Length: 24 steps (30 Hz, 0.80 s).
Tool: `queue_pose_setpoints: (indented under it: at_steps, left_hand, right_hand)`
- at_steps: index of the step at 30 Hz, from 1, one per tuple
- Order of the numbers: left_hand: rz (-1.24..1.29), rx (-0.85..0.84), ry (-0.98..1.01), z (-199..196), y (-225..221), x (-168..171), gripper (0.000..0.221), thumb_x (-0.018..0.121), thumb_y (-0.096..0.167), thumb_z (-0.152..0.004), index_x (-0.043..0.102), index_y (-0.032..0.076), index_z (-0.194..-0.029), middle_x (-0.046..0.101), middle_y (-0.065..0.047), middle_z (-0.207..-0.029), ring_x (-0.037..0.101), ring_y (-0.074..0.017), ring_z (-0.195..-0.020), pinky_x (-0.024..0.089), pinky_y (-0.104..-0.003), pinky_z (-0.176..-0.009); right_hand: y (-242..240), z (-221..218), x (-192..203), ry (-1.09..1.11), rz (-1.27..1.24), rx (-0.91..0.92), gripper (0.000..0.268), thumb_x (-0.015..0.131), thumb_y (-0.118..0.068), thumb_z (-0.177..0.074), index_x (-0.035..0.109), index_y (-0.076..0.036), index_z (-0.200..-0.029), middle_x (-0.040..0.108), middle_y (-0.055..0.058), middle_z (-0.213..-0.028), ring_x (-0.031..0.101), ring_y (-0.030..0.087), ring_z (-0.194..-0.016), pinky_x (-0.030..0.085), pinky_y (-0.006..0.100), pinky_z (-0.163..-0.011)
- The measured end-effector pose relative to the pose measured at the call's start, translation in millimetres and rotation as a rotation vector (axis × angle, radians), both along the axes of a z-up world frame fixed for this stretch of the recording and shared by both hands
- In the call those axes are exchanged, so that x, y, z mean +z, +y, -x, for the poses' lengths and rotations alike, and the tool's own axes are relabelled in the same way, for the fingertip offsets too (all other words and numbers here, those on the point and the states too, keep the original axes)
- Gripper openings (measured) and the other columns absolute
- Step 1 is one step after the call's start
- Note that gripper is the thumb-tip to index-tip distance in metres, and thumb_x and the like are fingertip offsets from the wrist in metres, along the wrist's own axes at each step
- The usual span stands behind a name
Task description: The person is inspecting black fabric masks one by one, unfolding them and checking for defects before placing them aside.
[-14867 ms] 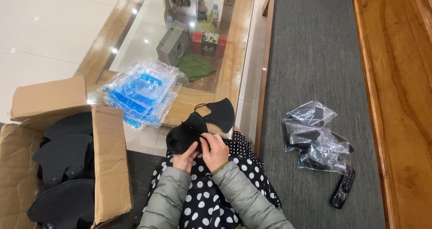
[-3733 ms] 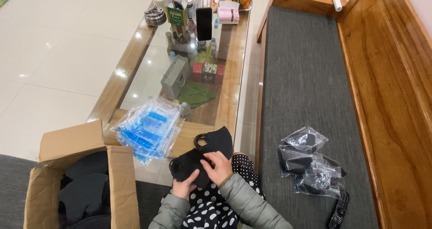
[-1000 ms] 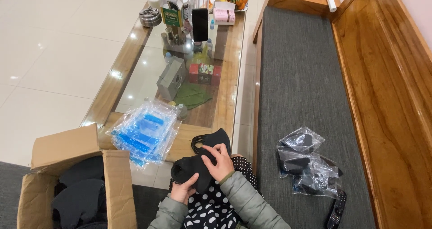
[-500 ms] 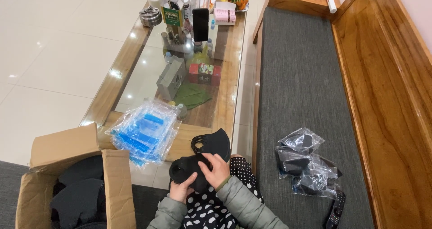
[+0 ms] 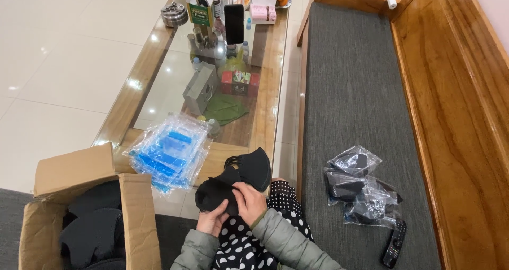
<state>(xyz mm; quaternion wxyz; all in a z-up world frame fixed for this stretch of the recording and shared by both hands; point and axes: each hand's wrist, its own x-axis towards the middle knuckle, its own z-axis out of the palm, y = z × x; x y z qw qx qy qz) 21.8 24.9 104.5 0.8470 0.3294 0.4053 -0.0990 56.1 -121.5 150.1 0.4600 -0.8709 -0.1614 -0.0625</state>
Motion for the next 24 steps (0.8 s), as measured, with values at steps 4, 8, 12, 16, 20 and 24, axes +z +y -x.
queue_pose_setpoints:
  at_steps: [4,8,12,16,20,24]
  left_hand:
    - [0.001,0.004,-0.012,-1,3,9,0.053,0.071,-0.009,-0.083,0.065,0.004,-0.135,0.07,-0.018,-0.13,0.066,-0.0307,-0.119,0.056,-0.044,-0.095]
    - [-0.075,0.08,-0.009,-2,12,36,0.056,0.069,-0.007,-0.083,0.062,-0.001,-0.138,0.066,-0.02,-0.137,0.064,-0.0358,-0.124,0.055,-0.047,-0.102]
    - [-0.154,0.165,0.008,-1,27,12,0.058,0.073,-0.003,-0.081,0.065,0.012,-0.137,0.068,-0.012,-0.136,0.065,-0.0288,-0.123,0.056,-0.042,-0.099]
    - [-0.166,0.162,0.054,0,25,17,0.057,0.074,-0.002,-0.08,0.066,0.013,-0.135,0.068,-0.01,-0.136,0.066,-0.0265,-0.122,0.056,-0.039,-0.099]
    - [-0.133,0.156,0.056,-2,19,24,0.059,0.072,-0.004,-0.081,0.063,0.007,-0.137,0.067,-0.014,-0.137,0.064,-0.0298,-0.125,0.054,-0.045,-0.105]
    - [-0.11,0.127,0.058,-4,15,26,0.067,0.069,-0.005,-0.081,0.057,0.009,-0.145,0.062,-0.016,-0.144,0.059,-0.0323,-0.131,0.05,-0.049,-0.11]
  right_hand:
    - [-7,-11,5,0.003,-0.115,-0.004,0.015,0.059,-0.013,-0.099,0.07,-0.008,-0.109,0.073,0.006,-0.091,0.067,0.018,-0.073,0.055,0.031,-0.068]
    - [-23,-30,-29,0.229,-0.325,-0.251,0.017,0.069,-0.018,-0.095,0.073,-0.008,-0.108,0.074,0.003,-0.094,0.068,0.014,-0.083,0.058,0.028,-0.079]
    - [-48,-53,-89,0.537,-0.506,-0.526,0.031,0.072,-0.022,-0.092,0.067,-0.003,-0.116,0.067,0.008,-0.079,0.057,0.016,-0.05,0.046,0.029,-0.037]
    - [-62,-60,-119,0.535,-0.507,-0.576,0.031,0.072,-0.024,-0.092,0.068,-0.001,-0.113,0.064,0.006,-0.075,0.055,0.016,-0.05,0.051,0.029,-0.048]
    - [-63,-59,-117,0.541,-0.37,-0.591,0.028,0.069,-0.026,-0.094,0.068,-0.004,-0.111,0.064,0.002,-0.067,0.057,0.016,-0.047,0.052,0.03,-0.052]
    - [-65,-60,-118,0.466,-0.124,-0.6,0.03,0.069,-0.033,-0.091,0.069,-0.013,-0.112,0.065,-0.005,-0.065,0.063,0.014,-0.067,0.051,0.032,-0.08]
